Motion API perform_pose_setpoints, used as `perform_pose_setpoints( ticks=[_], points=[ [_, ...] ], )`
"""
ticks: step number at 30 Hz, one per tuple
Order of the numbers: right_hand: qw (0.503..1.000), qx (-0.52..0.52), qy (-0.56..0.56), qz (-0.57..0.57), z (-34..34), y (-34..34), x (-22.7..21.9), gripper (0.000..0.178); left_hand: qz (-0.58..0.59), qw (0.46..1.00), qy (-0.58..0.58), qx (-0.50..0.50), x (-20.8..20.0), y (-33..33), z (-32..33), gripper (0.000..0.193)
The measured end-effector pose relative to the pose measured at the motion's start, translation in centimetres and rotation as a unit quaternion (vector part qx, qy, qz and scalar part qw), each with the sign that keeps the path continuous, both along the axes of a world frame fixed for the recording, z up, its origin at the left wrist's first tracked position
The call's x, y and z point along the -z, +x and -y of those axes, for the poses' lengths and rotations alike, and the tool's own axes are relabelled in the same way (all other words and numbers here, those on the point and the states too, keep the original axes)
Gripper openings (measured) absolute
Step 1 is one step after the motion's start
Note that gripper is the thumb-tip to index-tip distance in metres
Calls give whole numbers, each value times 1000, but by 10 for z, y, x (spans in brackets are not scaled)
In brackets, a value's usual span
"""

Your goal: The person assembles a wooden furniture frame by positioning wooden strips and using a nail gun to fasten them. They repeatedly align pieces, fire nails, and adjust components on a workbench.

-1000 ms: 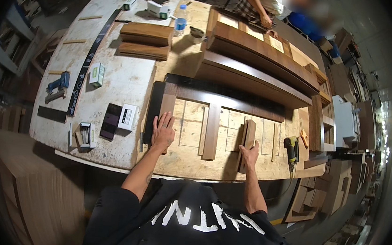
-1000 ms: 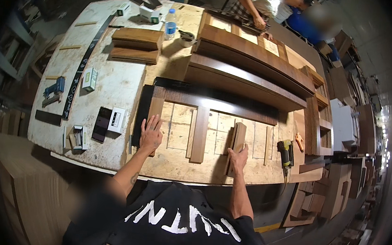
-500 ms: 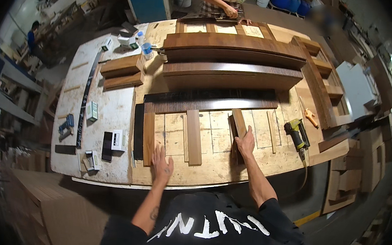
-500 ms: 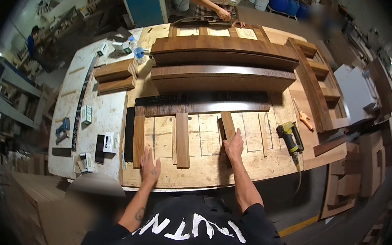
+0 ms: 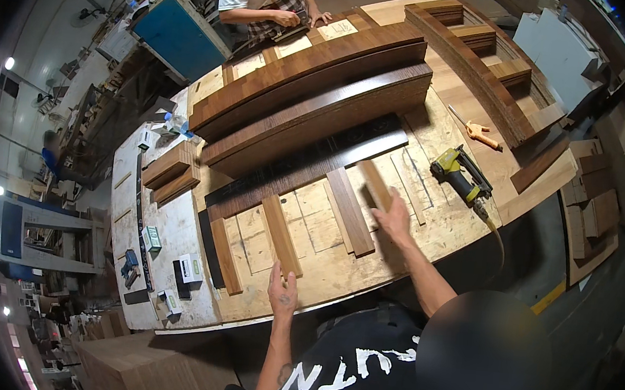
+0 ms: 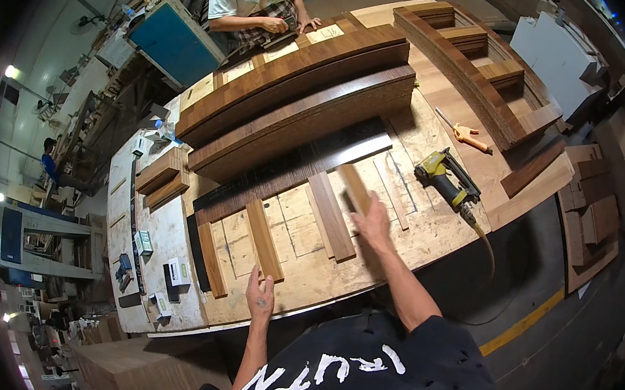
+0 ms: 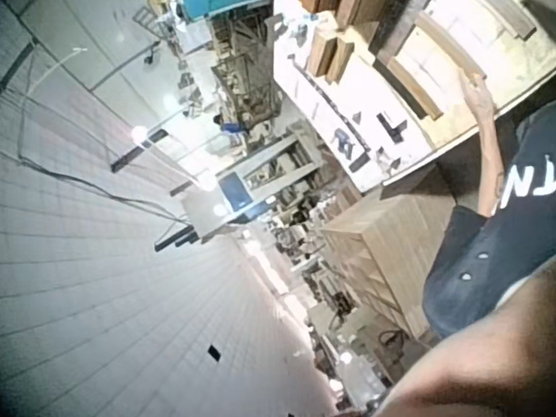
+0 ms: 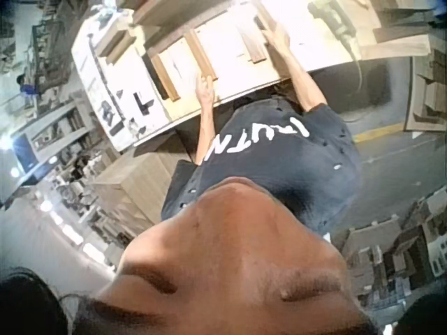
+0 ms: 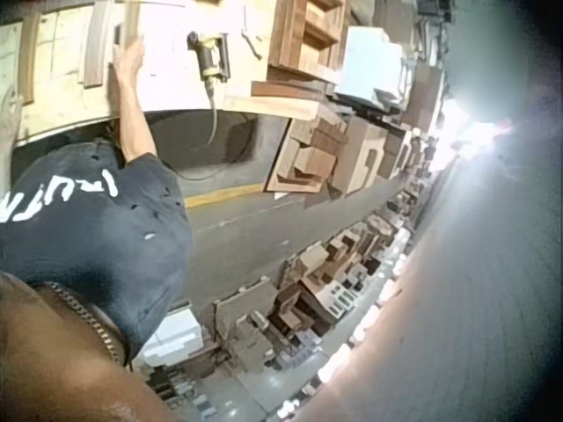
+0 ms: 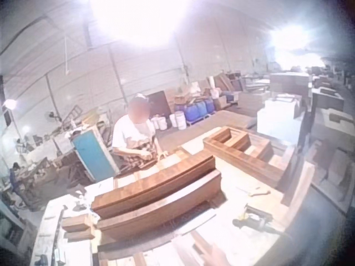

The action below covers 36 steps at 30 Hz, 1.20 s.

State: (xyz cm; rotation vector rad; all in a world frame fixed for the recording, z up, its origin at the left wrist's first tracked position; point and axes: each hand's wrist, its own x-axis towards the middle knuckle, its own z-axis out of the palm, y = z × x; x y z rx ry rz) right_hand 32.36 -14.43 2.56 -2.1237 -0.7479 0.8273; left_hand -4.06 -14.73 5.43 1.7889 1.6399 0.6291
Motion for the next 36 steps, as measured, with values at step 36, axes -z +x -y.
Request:
perform_pose_setpoints(
  ticks=[36],
  points=[
    [927,-128,-22,351,18,137,8,46,13,996,-93,3,9,25,29,46]
  ],
)
